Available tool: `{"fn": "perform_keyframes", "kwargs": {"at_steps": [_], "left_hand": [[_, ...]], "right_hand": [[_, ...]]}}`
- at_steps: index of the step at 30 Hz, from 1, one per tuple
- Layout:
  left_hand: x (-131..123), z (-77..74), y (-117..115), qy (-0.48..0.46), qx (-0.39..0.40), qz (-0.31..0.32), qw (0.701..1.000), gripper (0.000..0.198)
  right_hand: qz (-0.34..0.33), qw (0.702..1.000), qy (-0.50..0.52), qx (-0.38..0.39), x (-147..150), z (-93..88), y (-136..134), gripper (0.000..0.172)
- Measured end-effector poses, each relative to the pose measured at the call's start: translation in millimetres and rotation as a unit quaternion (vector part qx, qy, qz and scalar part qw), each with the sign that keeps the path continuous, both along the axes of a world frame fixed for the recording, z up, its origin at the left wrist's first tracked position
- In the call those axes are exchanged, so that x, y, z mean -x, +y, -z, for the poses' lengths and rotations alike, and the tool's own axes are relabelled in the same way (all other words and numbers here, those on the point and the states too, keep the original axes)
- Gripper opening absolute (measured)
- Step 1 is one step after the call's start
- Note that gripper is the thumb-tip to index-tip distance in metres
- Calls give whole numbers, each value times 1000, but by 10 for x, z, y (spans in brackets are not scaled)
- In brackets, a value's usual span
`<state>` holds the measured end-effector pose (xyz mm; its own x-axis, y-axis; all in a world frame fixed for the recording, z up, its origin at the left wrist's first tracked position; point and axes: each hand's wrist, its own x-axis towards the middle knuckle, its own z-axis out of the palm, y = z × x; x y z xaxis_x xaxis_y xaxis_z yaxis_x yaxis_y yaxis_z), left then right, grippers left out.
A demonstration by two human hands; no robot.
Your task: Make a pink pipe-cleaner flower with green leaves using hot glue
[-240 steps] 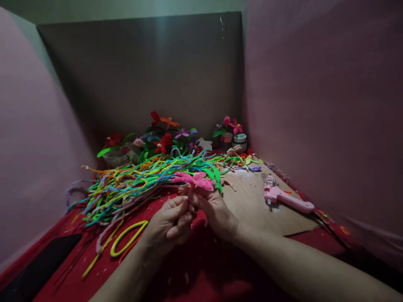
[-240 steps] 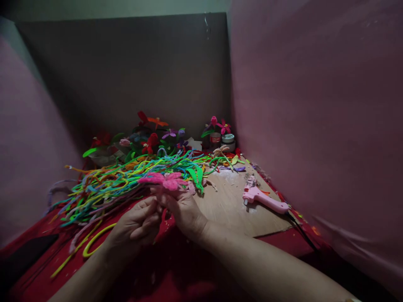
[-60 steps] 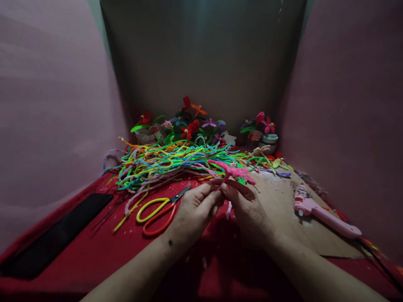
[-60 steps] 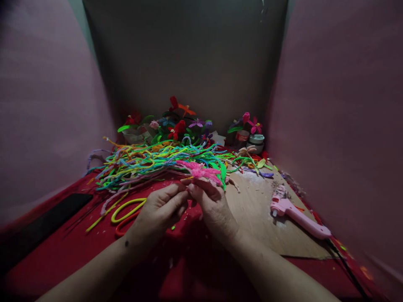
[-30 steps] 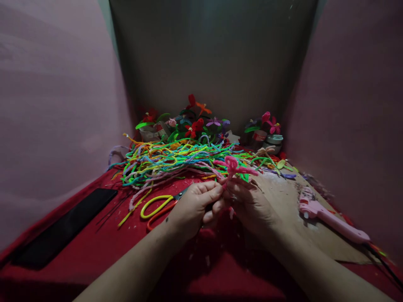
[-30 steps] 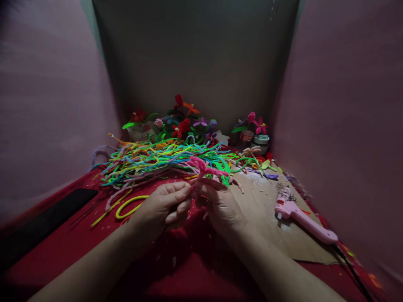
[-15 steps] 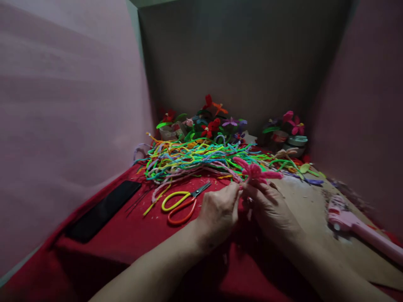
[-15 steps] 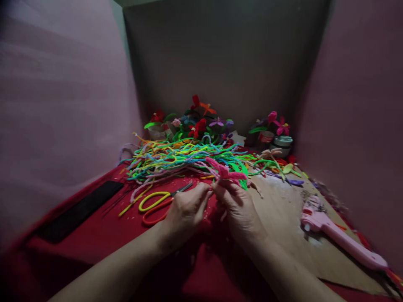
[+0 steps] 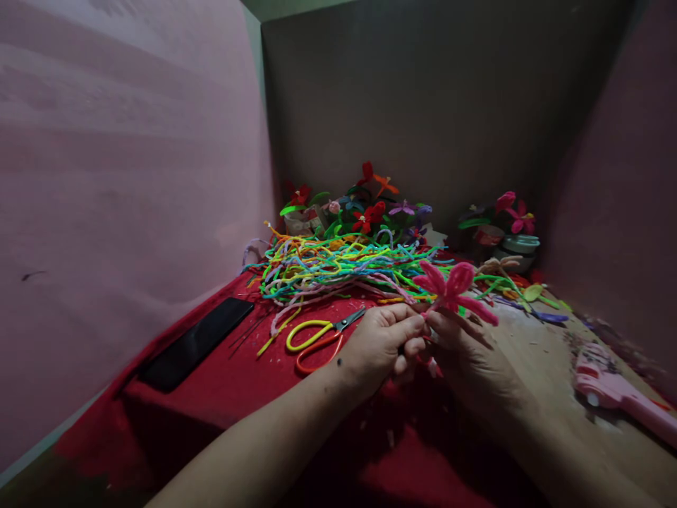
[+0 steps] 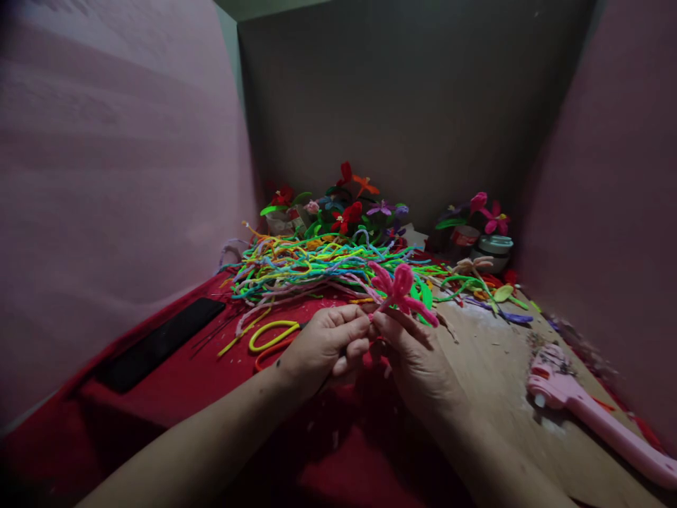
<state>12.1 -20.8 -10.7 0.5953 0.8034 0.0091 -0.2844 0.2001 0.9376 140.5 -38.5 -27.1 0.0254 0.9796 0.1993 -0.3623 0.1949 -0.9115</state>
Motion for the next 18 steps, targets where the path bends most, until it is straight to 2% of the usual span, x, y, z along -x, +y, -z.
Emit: {"fn": "perform_keyframes", "kwargs": {"at_steps": [3, 5, 7, 9, 10, 12, 14, 15, 16, 17, 18], "left_hand": [[7, 27, 19, -43, 21, 41, 998, 21], [-5, 17, 15, -40, 12, 50, 998, 23], [-28, 4, -7, 15, -29, 28, 999, 24], [-54, 16, -37, 108, -123, -42, 986, 24], [-64, 38, -50, 160, -193, -86, 964, 24], [-74, 109, -65, 252, -348, -160, 889, 21], [-71, 187, -61, 315, -466, -194, 804, 19], [-66, 217, -55, 336, -497, -200, 775, 20], [-60, 234, -48, 348, -509, -206, 760, 21], [-55, 237, -42, 352, -506, -211, 759, 23], [-52, 227, -38, 347, -490, -213, 771, 23]], "right_hand": [[-32, 999, 15, 23, 11, 43, 5, 26], [-64, 996, 34, 44, 21, 52, -2, 27], [-86, 994, 41, 62, 27, 39, -14, 24], [-73, 995, 30, 63, 26, 12, -22, 20], [-55, 997, 23, 58, 25, 1, -22, 18], [-11, 999, 12, 40, 23, -5, -11, 14], [17, 999, 14, 27, 23, 18, 6, 11], [25, 999, 17, 25, 23, 38, 13, 10], [30, 999, 17, 24, 21, 60, 18, 9], [34, 999, 16, 23, 19, 82, 20, 8], [38, 999, 11, 22, 15, 100, 19, 7]]}}
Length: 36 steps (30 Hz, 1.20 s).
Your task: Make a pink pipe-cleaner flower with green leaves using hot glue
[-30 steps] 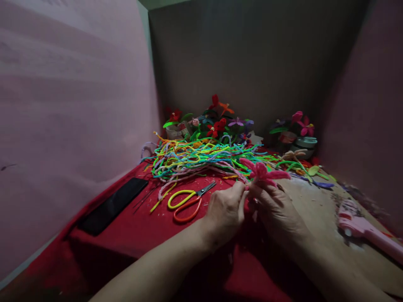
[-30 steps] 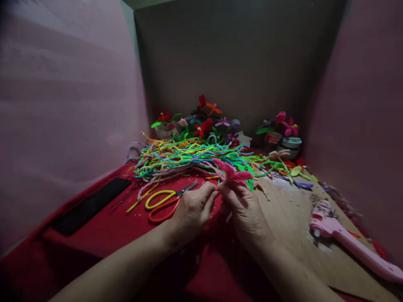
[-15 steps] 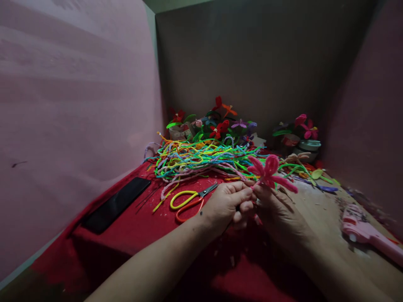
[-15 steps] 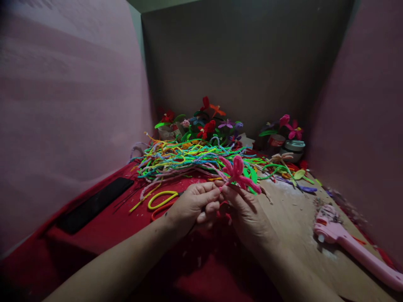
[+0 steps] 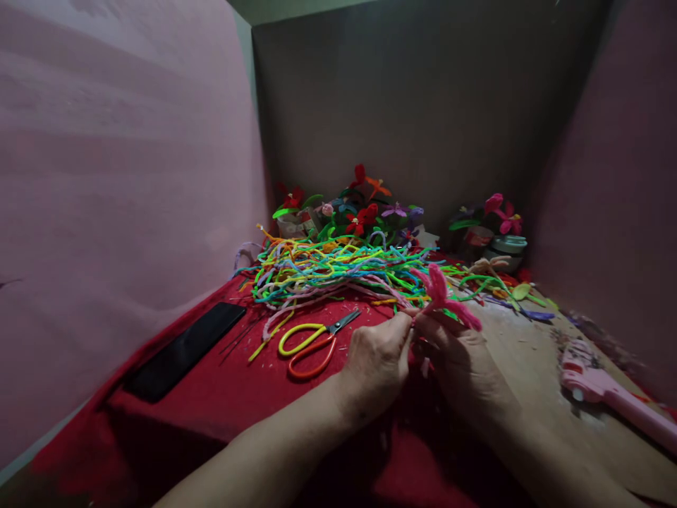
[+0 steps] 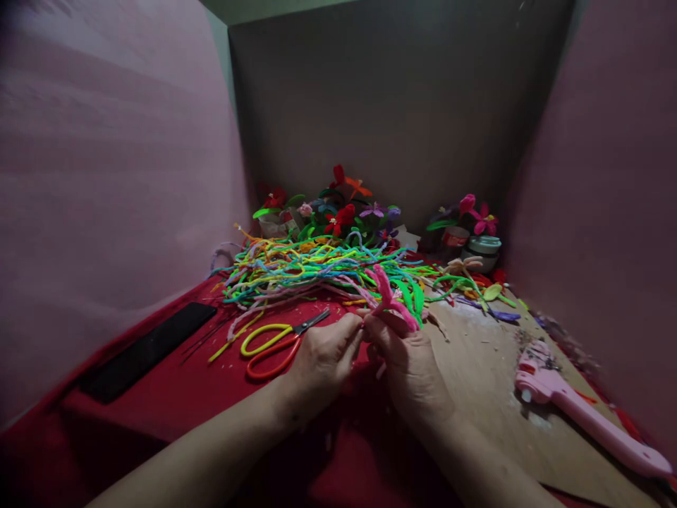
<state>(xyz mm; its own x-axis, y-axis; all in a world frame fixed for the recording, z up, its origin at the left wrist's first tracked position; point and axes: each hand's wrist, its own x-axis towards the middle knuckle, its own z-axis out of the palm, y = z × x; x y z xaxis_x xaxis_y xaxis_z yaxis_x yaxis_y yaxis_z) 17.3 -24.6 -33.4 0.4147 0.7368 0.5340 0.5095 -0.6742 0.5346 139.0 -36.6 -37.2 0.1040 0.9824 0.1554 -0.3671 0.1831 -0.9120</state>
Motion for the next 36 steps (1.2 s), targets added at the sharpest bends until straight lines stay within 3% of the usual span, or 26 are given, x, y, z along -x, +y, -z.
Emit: {"fn": "perform_keyframes", "kwargs": {"at_steps": [4, 9, 13, 18, 21, 23, 25, 26, 28, 30, 31, 32, 34, 36], "left_hand": [[-10, -118, -12, -134, 167, 57, 975, 22], [-20, -217, -10, -253, 398, 146, 870, 25], [17, -207, 28, -306, 464, 218, 802, 25], [83, -170, 83, -344, 582, 310, 669, 16], [100, -174, 103, -347, 605, 324, 639, 12], [91, -189, 101, -343, 597, 323, 650, 14], [65, -202, 84, -319, 572, 311, 689, 17], [48, -202, 70, -297, 550, 294, 724, 21], [14, -180, 38, -235, 464, 231, 822, 29], [-9, -126, 8, -156, 310, 137, 928, 25], [-15, -92, -3, -113, 223, 92, 964, 21], [-16, -60, -10, -74, 145, 57, 985, 19], [-10, -18, -17, -19, 50, 22, 998, 18], [0, -25, -17, -21, 57, 26, 998, 21]], "right_hand": [[-6, 1000, -28, -13, -18, 17, -22, 13], [-47, 999, -22, 12, -13, -40, -39, 27], [-43, 999, -11, 6, -18, -81, -33, 30], [-77, 997, -10, 3, -50, -77, -5, 21], [-81, 997, 4, 1, -62, -49, 7, 14], [-71, 997, 11, -1, -63, -29, 7, 12], [-52, 999, 14, -2, -60, -11, 5, 12], [-43, 999, 16, 0, -57, -4, 6, 14], [-32, 999, 27, 3, -49, 11, 14, 16], [-30, 999, 42, 8, -42, 23, 25, 17], [-29, 999, 43, 9, -39, 27, 29, 16], [-26, 999, 39, 10, -37, 28, 31, 16], [-17, 1000, 19, 8, -34, 23, 28, 17], [-9, 1000, -12, -1, -33, 8, 15, 17]]}}
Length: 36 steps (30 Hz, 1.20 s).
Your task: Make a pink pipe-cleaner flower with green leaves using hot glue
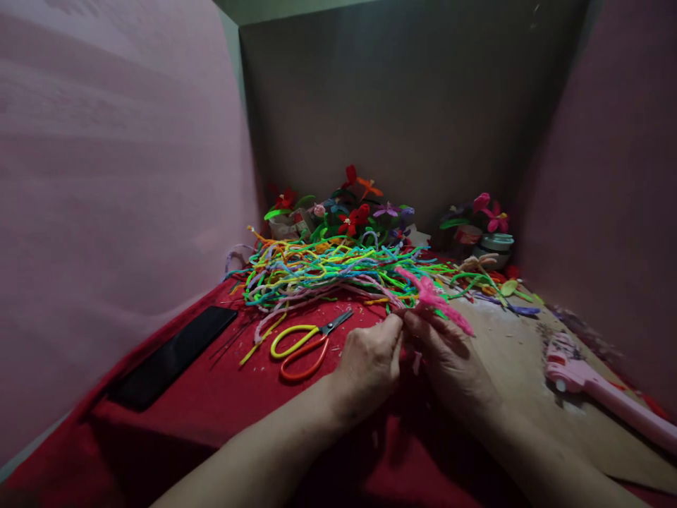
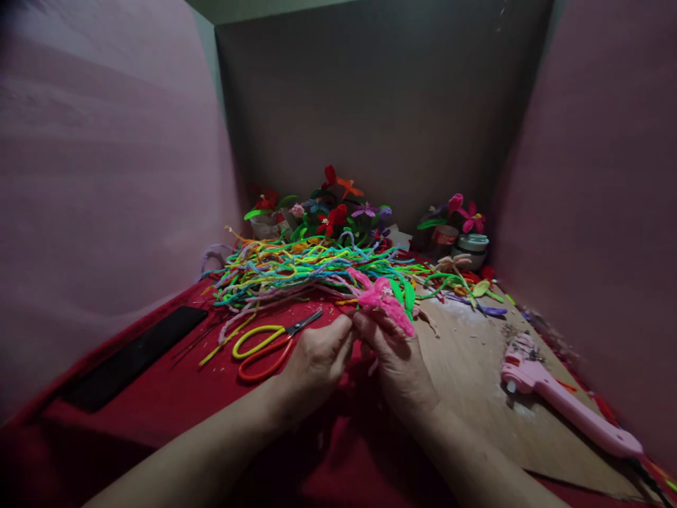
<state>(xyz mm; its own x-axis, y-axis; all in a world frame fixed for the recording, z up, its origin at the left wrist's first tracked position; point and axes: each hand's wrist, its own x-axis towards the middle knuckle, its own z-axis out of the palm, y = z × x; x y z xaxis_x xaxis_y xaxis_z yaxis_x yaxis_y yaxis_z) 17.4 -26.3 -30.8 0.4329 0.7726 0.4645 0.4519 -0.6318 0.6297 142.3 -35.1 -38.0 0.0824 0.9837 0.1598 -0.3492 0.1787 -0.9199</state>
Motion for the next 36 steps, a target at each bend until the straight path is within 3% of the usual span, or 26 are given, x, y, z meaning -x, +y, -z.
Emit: {"fn": "perform_keyframes", "kwargs": {"at_steps": [3, 7, 10, 19, 25, 28, 30, 33, 36], "left_hand": [[1, -86, 2, -94, 120, 45, 987, 26], [-10, -197, 13, -234, 310, 101, 916, 28], [-7, -222, 27, -270, 393, 132, 869, 26], [2, -210, 51, -331, 485, 190, 787, 22], [40, -196, 89, -318, 510, 242, 762, 24], [40, -211, 73, -293, 489, 246, 784, 24], [22, -217, 39, -249, 435, 203, 841, 27], [-13, -177, -12, -161, 253, 85, 950, 21], [-21, -73, -15, -64, 56, -6, 996, 17]], "right_hand": [[-15, 999, -33, -29, 4, -34, -26, 17], [-36, 998, -32, -42, 8, -77, -53, 21], [-19, 1000, -6, -16, -5, -74, -47, 20], [-2, 1000, 18, 17, -40, -50, -7, 17], [-48, 997, 63, -7, -32, -85, 11, 8], [-80, 994, 70, -18, -29, -86, 16, 8], [-76, 994, 76, -19, -25, -91, 9, 7], [-50, 995, 81, -9, -24, -92, -2, 6], [-30, 998, 61, 2, -32, -56, 3, 9]]}}
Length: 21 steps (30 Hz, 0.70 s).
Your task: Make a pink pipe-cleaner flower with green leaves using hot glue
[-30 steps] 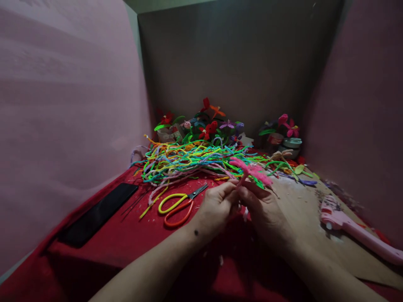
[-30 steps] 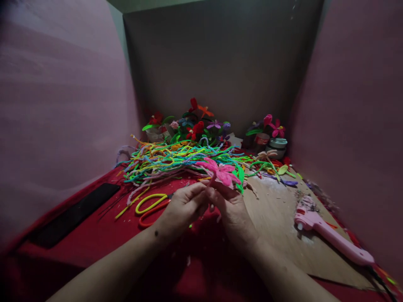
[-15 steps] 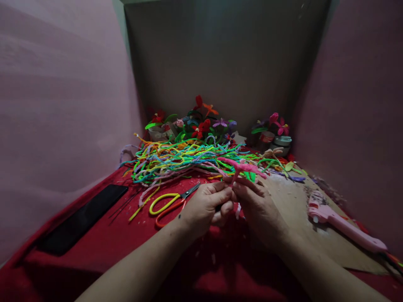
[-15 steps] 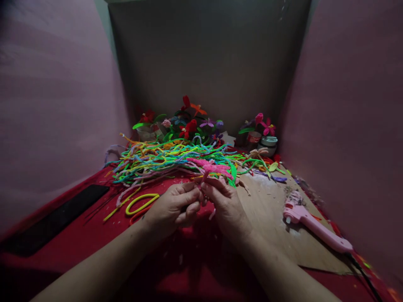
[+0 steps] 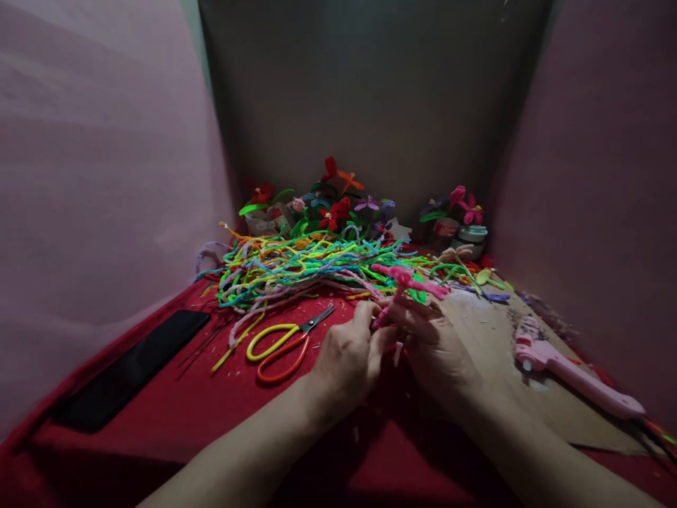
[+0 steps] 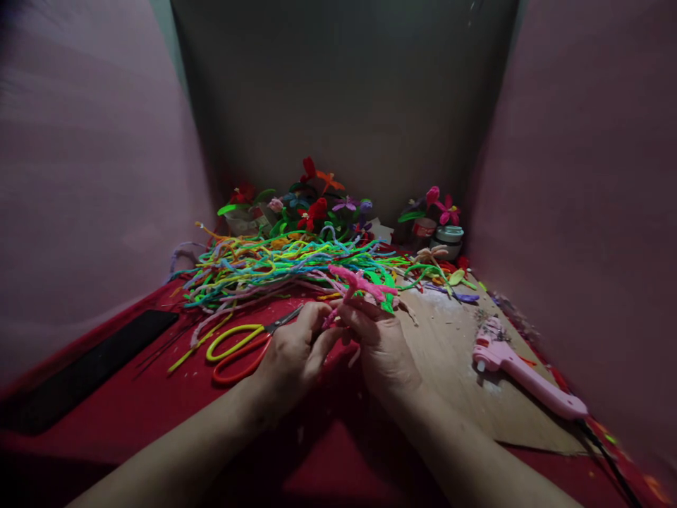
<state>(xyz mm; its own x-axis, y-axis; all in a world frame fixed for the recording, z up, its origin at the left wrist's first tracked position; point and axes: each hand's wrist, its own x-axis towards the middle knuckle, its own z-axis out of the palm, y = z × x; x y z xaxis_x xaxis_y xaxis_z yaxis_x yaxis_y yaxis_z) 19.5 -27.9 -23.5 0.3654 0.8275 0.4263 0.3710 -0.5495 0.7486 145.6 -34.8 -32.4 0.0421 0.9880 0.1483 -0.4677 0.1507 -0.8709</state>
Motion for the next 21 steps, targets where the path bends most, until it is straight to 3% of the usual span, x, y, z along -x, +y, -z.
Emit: {"fn": "perform_keyframes", "kwargs": {"at_steps": [4, 7, 10, 13, 17, 21], "left_hand": [[34, 103, 51, 117, -134, -25, 984, 20], [41, 81, 61, 113, -117, -22, 986, 20], [15, 12, 40, 25, -15, -11, 1000, 17], [-14, -55, 24, -96, 130, 36, 986, 16], [-15, -109, 38, -200, 309, 107, 924, 19], [32, -98, 92, -289, 394, 215, 845, 17]], "right_hand": [[28, 998, -54, -6, -14, 69, 20, 10], [27, 996, -87, 4, -13, 63, 18, 12], [26, 995, -92, -1, -7, 26, 7, 13], [27, 995, -95, -16, -16, 20, 3, 14], [26, 993, -109, -27, -50, 51, 10, 13], [-21, 994, -103, -27, -65, 51, 35, 13]]}}
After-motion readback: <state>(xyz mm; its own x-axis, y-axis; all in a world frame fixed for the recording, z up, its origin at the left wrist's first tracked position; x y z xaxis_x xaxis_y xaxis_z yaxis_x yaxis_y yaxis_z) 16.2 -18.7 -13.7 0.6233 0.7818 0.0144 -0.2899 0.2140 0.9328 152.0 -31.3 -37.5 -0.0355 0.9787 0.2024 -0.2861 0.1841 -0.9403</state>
